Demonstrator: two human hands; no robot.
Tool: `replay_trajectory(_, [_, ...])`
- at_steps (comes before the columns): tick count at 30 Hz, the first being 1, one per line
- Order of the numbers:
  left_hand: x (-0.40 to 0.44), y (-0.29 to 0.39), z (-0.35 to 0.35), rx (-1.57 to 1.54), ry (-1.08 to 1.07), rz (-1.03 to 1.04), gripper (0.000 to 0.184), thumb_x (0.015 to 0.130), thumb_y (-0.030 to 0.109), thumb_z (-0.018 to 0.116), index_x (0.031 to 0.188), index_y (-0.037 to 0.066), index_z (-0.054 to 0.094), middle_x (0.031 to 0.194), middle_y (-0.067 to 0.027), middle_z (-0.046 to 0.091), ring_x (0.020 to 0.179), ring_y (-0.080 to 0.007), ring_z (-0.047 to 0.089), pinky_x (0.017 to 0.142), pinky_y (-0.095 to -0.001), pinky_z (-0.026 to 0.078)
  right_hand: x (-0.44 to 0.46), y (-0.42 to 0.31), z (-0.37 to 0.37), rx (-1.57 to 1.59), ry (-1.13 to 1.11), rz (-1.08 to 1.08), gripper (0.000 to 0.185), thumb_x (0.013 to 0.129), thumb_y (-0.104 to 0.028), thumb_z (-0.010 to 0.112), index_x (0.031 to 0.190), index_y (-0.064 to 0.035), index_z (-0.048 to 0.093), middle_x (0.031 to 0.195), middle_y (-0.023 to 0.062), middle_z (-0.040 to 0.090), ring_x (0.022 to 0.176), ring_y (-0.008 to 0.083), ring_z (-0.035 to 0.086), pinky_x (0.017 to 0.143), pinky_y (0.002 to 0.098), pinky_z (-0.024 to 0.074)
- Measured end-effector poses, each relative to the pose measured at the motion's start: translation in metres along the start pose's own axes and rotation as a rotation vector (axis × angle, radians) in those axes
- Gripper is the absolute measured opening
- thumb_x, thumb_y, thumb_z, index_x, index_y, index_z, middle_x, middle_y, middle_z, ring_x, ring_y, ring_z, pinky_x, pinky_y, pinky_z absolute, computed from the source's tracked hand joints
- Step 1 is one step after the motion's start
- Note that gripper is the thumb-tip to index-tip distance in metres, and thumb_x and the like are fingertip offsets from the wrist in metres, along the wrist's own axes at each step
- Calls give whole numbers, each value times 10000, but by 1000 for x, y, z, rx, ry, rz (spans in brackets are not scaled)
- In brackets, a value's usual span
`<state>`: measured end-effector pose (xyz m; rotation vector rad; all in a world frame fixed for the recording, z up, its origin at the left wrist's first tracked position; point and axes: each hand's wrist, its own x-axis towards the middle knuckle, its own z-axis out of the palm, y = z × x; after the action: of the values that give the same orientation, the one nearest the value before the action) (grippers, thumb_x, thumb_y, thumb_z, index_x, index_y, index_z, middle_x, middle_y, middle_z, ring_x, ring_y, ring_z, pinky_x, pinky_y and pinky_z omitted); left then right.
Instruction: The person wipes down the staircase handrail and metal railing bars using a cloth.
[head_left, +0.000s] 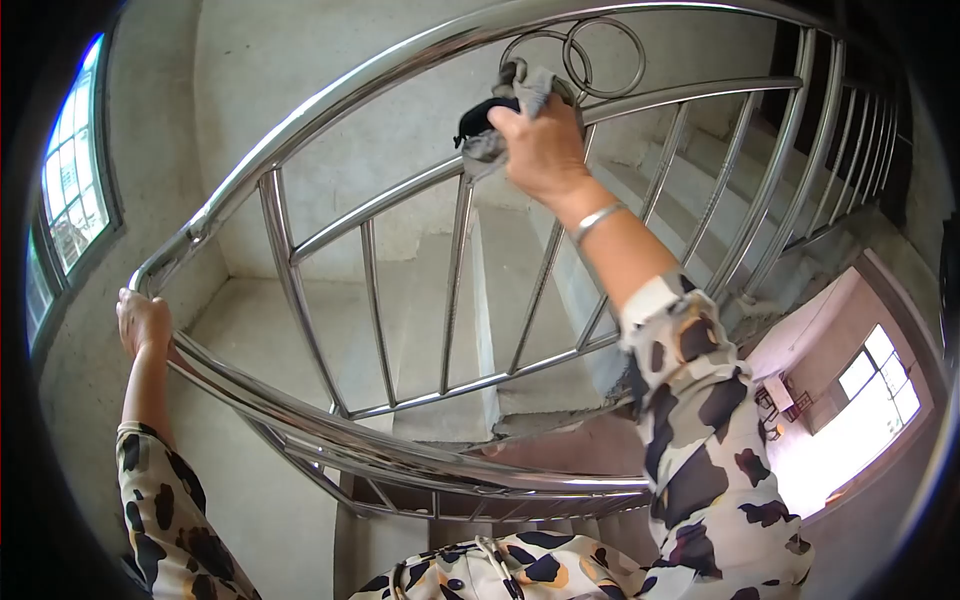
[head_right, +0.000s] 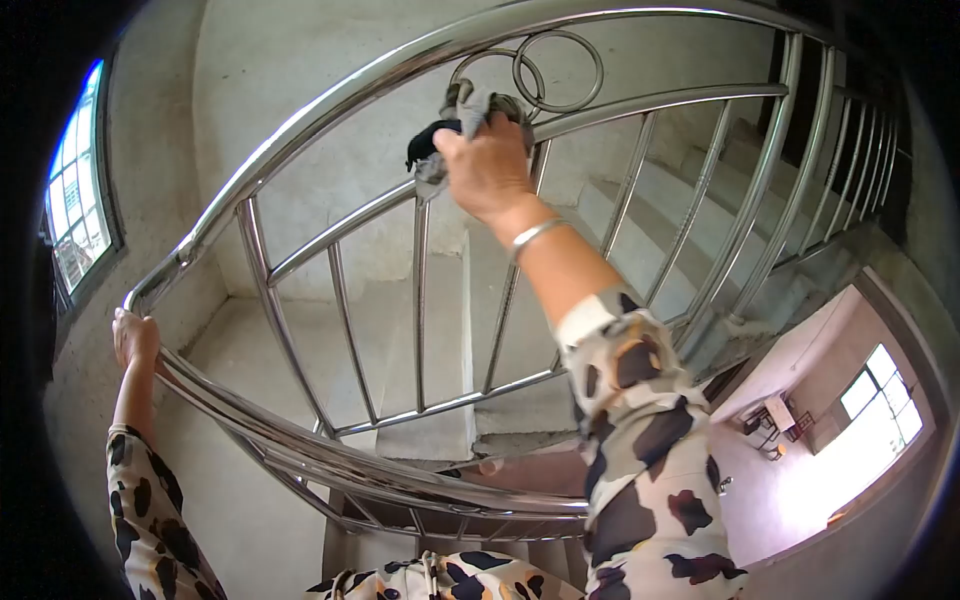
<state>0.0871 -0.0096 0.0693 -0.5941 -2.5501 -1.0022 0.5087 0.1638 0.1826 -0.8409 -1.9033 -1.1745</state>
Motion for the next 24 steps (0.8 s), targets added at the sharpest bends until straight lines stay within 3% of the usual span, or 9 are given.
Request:
replay_trajectory(5, [4, -4, 4, -17, 19, 14, 371, 748, 122, 489, 1090, -15, 444, 1128, -223, 491, 1060, -372, 486, 900, -410, 396, -46, 54, -25, 83, 203, -140, 245, 637, -59, 550, 871, -91, 615, 841, 197, 565, 858, 376, 503, 735, 440, 416])
replay_trajectory(9, [3, -2, 3, 15, 6, 7, 379, 756, 143, 506, 1095, -15, 443, 1130, -218, 493, 1058, -371, 489, 896, -412, 401, -64, 115, -30, 143, 208, 381, 267, 664, -61, 568, 928, -50, 606, 879, 212, 570, 796, 357, 546, 721, 388, 447])
replay_trajectory(12, [3, -2, 5, 36, 9, 5, 394, 757, 155, 514, 1104, -16, 441, 1134, -216, 493, 1064, -366, 487, 901, -409, 399, -56, 114, -27, 471, 401, 368, 309, 678, -54, 576, 983, -10, 589, 925, 169, 587, 852, 285, 568, 776, 326, 450])
replay_trajectory(13, [5, -3, 7, 44, 8, 13, 394, 757, 155, 514, 1104, -16, 441, 1134, -216, 493, 1064, -366, 487, 901, -409, 399, -54, 101, -15, 635, 386, 391, 316, 692, -53, 569, 1002, 12, 580, 933, 174, 586, 884, 297, 564, 799, 342, 445])
replay_trajectory(14, [7, -5, 8, 35, 19, 2, 399, 756, 156, 514, 1109, -16, 441, 1140, -215, 491, 1066, -363, 486, 904, -407, 396, -60, 87, -5, 176, 350, 230, 346, 701, -67, 577, 1037, 13, 562, 961, 181, 582, 911, 315, 554, 831, 359, 431])
replay_trajectory(17, [7, -1, 9, 42, 9, 4, 409, 754, 159, 514, 1117, -16, 441, 1150, -215, 489, 1073, -359, 483, 912, -404, 391, -90, 20, 29, 302, 403, 392, 403, 707, -138, 616, 1078, -3, 532, 1024, 303, 493, 966, 448, 478, 861, 435, 396])
replay_trajectory(20, [8, -3, 5, 61, -8, -8, 426, 754, 165, 513, 1133, -13, 439, 1152, -220, 490, 1083, -349, 482, 915, -400, 386, -141, -23, 38, 250, 229, 437, 393, 695, -127, 630, 1061, -18, 537, 1112, 379, 388, 1022, 511, 421, 903, 460, 367])
replay_trajectory(22, [11, -4, 12, 64, -24, 3, 437, 754, 170, 512, 1145, -11, 435, 1150, -226, 492, 1088, -341, 483, 915, -397, 385, -188, -49, 39, 336, 32, 512, 461, 612, -13, 625, 1064, -32, 535, 1158, 375, 351, 1019, 509, 422, 906, 456, 367])
replay_trajectory(24, [24, -15, 23, 41, 18, 14, 414, 749, 152, 494, 1120, -23, 441, 1152, -221, 487, 1082, -368, 473, 916, -406, 384, -246, -72, 50, 392, -95, 519, 403, 650, -68, 614, 1049, -53, 557, 1104, 331, 381, 963, 476, 448, 852, 464, 388])
